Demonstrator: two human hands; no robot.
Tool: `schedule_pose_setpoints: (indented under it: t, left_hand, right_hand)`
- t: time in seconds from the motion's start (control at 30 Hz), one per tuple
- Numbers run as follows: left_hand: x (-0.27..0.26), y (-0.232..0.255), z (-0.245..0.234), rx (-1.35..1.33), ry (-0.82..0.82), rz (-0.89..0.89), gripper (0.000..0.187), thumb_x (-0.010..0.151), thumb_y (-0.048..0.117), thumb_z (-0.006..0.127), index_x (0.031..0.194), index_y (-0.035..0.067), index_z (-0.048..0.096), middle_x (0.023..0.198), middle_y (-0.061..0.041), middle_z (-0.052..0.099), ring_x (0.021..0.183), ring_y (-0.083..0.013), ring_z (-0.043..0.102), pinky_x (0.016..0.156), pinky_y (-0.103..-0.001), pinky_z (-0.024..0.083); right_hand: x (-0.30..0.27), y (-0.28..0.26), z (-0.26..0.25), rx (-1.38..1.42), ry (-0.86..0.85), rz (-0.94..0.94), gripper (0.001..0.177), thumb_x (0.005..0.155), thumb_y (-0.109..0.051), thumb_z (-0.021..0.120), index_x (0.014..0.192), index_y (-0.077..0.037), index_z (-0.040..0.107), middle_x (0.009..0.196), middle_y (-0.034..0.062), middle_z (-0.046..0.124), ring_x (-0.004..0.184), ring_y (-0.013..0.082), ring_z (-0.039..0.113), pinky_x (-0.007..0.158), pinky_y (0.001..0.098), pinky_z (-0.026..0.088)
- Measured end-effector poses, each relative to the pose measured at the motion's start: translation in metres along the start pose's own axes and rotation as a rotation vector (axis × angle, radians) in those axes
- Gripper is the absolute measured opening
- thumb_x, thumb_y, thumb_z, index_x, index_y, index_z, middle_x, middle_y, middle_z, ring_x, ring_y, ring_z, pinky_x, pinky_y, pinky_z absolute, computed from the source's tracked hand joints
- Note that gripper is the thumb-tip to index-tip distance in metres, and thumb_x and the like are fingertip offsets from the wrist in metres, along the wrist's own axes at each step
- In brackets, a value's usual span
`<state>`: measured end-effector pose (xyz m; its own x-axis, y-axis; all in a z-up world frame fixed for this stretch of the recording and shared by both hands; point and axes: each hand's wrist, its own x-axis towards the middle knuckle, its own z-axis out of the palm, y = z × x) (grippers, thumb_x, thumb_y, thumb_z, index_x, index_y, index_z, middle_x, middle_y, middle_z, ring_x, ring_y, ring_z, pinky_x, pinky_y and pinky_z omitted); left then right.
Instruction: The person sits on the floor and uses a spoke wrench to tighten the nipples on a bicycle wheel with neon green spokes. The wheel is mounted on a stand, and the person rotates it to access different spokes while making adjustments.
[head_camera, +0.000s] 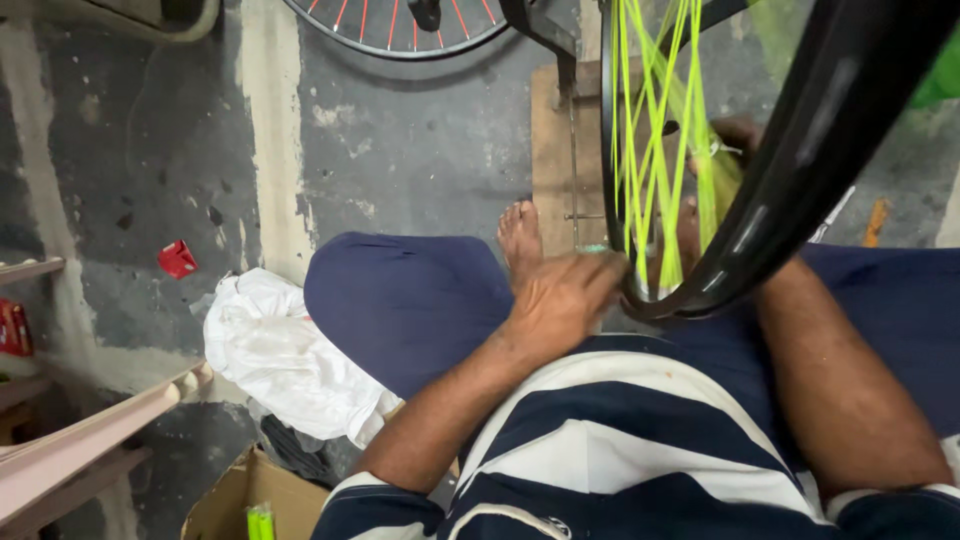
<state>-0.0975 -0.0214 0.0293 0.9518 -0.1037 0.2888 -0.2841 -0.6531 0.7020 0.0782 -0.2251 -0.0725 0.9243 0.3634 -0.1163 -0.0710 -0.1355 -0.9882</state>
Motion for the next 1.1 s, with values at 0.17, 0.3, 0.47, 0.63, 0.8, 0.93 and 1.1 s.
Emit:
schedule_pose_setpoints:
  t: [0.17,0.3,0.47,0.63,0.8,0.93,1.1]
  left_hand:
    - [-0.015,-0.008,0.019,0.089,0.002,-0.047,0.033,0.089,0.013,0.068,0.12,0.001,0.065,0.107,-0.013,0.07,0.101,-0.0292,0.068,0.087,-0.043,0.052]
    - [-0.013,-0.01,0.021,0.094,-0.003,-0.028,0.032,0.092,0.01,0.068,0.122,0.0,0.065,0.106,-0.012,0.069,0.097,-0.0266,0.068,0.086,-0.04,0.052]
    - [-0.007,-0.006,0.004,-0.004,0.018,0.054,0.033,0.086,0.014,0.073,0.116,0.001,0.069,0.098,-0.009,0.07,0.09,-0.0248,0.066,0.082,-0.039,0.05]
    - [0.012,-0.017,-0.017,-0.203,-0.108,-0.164,0.044,0.084,0.036,0.074,0.114,0.004,0.073,0.103,-0.013,0.073,0.098,-0.0305,0.07,0.087,-0.043,0.051]
    - [0.054,-0.078,0.023,-0.288,0.161,-0.427,0.077,0.095,0.057,0.065,0.147,0.003,0.051,0.142,-0.025,0.062,0.132,-0.0395,0.062,0.11,-0.045,0.048]
    - [0.068,-0.113,0.074,-0.408,0.037,-0.394,0.088,0.096,0.057,0.068,0.154,-0.001,0.036,0.146,-0.031,0.053,0.136,-0.0435,0.054,0.111,-0.046,0.045]
    - [0.061,-0.122,0.086,-0.568,-0.053,-0.453,0.079,0.096,0.056,0.063,0.151,0.003,0.043,0.142,-0.024,0.063,0.133,-0.0372,0.062,0.11,-0.044,0.049]
  right_hand:
    - [-0.012,-0.001,-0.002,0.009,-0.022,0.081,0.051,0.103,-0.018,0.077,0.142,0.003,0.052,0.128,0.0128,0.065,0.115,0.0195,0.064,0.097,0.0334,0.054]
    - [-0.007,-0.006,0.0,-0.084,-0.033,0.082,0.05,0.102,-0.016,0.073,0.144,0.003,0.053,0.133,0.0146,0.066,0.119,0.0202,0.067,0.101,0.0341,0.055]
    - [-0.011,-0.01,0.0,0.016,-0.086,0.202,0.048,0.099,-0.01,0.071,0.142,0.002,0.052,0.126,0.013,0.068,0.113,0.0192,0.066,0.094,0.0319,0.055]
    - [-0.017,-0.017,-0.004,0.044,-0.399,0.158,0.042,0.097,0.002,0.073,0.137,0.007,0.059,0.128,0.0146,0.067,0.116,0.0212,0.065,0.101,0.033,0.054]
    - [-0.03,-0.026,0.006,0.107,-0.37,0.366,0.055,0.09,0.0,0.073,0.143,0.002,0.056,0.124,0.0134,0.068,0.107,0.0226,0.068,0.083,0.0346,0.058]
    - [-0.03,-0.026,0.015,-0.033,-0.349,0.334,0.056,0.091,-0.001,0.075,0.142,0.003,0.054,0.129,0.0127,0.068,0.118,0.021,0.068,0.093,0.0324,0.059]
    - [-0.03,-0.034,0.02,-0.241,-0.383,0.32,0.047,0.091,-0.004,0.077,0.134,0.004,0.061,0.119,0.0147,0.071,0.104,0.0212,0.069,0.084,0.0317,0.057]
